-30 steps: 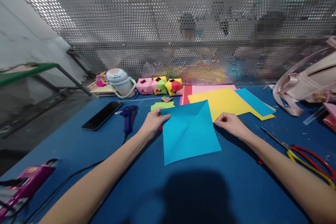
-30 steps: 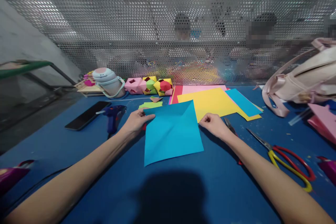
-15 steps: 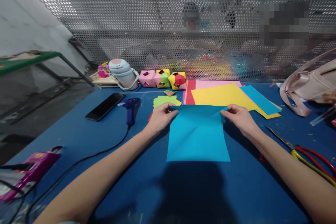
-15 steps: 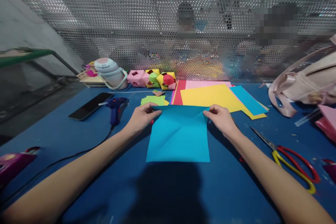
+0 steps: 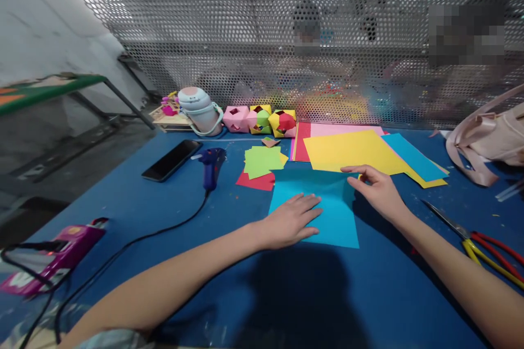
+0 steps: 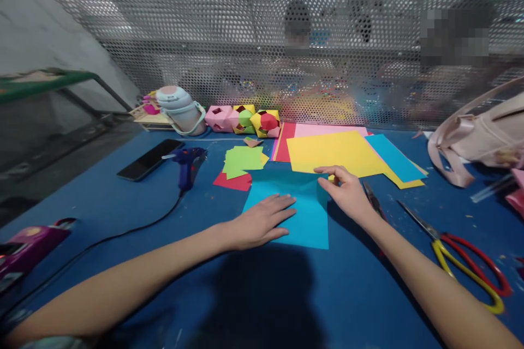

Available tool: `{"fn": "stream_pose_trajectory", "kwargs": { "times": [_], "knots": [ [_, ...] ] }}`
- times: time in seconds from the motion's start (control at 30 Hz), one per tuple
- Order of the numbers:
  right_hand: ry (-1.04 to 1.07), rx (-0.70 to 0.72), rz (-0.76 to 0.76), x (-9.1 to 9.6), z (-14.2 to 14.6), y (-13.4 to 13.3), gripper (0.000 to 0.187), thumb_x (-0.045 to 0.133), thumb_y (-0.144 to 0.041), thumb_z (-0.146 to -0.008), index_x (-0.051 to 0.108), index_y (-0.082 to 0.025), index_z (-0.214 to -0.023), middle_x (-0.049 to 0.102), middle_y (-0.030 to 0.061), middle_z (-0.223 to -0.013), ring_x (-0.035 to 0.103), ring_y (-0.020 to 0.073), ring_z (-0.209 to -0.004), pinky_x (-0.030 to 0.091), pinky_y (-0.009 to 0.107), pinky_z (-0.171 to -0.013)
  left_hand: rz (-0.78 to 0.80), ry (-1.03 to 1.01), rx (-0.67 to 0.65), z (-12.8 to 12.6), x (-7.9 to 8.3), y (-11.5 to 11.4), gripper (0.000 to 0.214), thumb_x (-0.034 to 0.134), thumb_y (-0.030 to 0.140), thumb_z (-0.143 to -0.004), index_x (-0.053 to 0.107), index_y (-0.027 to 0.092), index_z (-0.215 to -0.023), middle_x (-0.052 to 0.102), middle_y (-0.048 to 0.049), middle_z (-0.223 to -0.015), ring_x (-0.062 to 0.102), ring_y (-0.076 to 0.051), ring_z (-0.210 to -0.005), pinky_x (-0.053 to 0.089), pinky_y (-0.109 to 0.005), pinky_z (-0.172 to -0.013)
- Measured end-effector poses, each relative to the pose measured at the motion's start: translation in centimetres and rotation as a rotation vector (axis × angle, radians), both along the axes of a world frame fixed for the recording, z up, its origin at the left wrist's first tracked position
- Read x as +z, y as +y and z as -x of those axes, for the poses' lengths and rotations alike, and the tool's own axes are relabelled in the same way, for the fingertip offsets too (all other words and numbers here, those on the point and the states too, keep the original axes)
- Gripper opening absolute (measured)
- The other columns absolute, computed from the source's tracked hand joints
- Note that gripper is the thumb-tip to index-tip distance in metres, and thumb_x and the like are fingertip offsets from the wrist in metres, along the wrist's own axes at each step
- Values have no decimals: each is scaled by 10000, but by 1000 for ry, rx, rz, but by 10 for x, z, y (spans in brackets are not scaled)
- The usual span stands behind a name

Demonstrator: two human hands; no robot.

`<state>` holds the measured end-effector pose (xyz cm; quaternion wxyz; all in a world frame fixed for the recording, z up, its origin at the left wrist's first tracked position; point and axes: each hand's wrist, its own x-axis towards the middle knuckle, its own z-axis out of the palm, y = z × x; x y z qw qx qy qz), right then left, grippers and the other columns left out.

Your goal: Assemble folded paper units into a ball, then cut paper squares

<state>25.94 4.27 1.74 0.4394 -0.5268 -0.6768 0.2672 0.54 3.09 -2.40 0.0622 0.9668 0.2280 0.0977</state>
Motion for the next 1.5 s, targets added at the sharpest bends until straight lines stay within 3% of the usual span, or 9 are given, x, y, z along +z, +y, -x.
{"fn": "stream_pose_trajectory", "kwargs": {
  "times": [0.17,0.37,0.53,0.7,0.77,0.83,0.97,1.13,1.5],
  "knots": [
    [-61,139,-140,-1,3,-16,39,597,-233,-835,596,-226,-874,732,38,-903,685,195,-855,536,335,-764,17,73,88,-4,6,8,478,396,446,-971,493,145,-1330,462,-165,-1435,411,-301,-1343,323,-470,-1115],
    [-393,291,-427,-14,-1,-34,218,507,-115,-896,627,-224,-1041,726,57,-921,676,194,-866,547,356,-776,28,143,85,-2,18,10,482,444,442,-955,461,177,-1357,490,-150,-1413,499,-289,-1249,434,-399,-994],
    [-692,310,-607,-34,-5,-50,215,488,-115,-919,659,-181,-1031,732,115,-1000,674,237,-933,548,394,-787,204,341,142,0,25,-15,371,376,462,-978,628,195,-1035,709,-52,-867,654,-189,-709,486,-267,-621],
    [-762,290,-622,-39,-7,-55,202,484,-108,-925,661,-147,-1017,732,127,-1019,683,241,-940,561,392,-798,-104,209,-33,-1,50,-56,250,515,335,-937,564,131,-1072,639,-111,-972,609,-222,-873,459,-292,-655],
    [-751,289,-624,-38,-8,-55,200,494,-102,-919,657,-140,-1029,733,132,-1017,689,247,-935,566,398,-797,-132,202,-124,2,58,-61,64,498,145,-921,562,147,-916,610,-56,-823,573,-172,-728,427,-277,-602],
    [-734,295,-617,-38,-9,-55,202,507,-111,-915,653,-143,-1050,733,136,-1018,692,253,-943,572,404,-801,-204,138,-129,7,61,-57,102,467,95,-915,553,146,-893,577,-42,-781,535,-160,-683,404,-277,-576],
    [-707,298,-563,-39,-10,-56,193,507,-137,-918,656,-173,-1035,734,129,-1023,693,255,-962,578,406,-818,-396,25,66,28,46,-35,134,438,166,-943,571,179,-942,593,-58,-850,542,-181,-749,417,-293,-624],
    [-702,271,-541,-40,-10,-57,184,493,-143,-923,656,-186,-997,730,127,-1040,690,249,-971,573,409,-843,-527,-60,125,59,24,-20,199,397,138,-944,594,167,-938,614,-109,-1026,537,-228,-1019,466,-355,-830],
    [-810,272,-546,-32,-14,-57,149,510,-139,-908,651,-155,-954,693,141,-928,626,248,-867,518,380,-739,-314,-96,86,68,3,-14,261,363,123,-956,597,145,-843,610,-66,-778,539,-174,-762,453,-287,-716]
  ]
}}
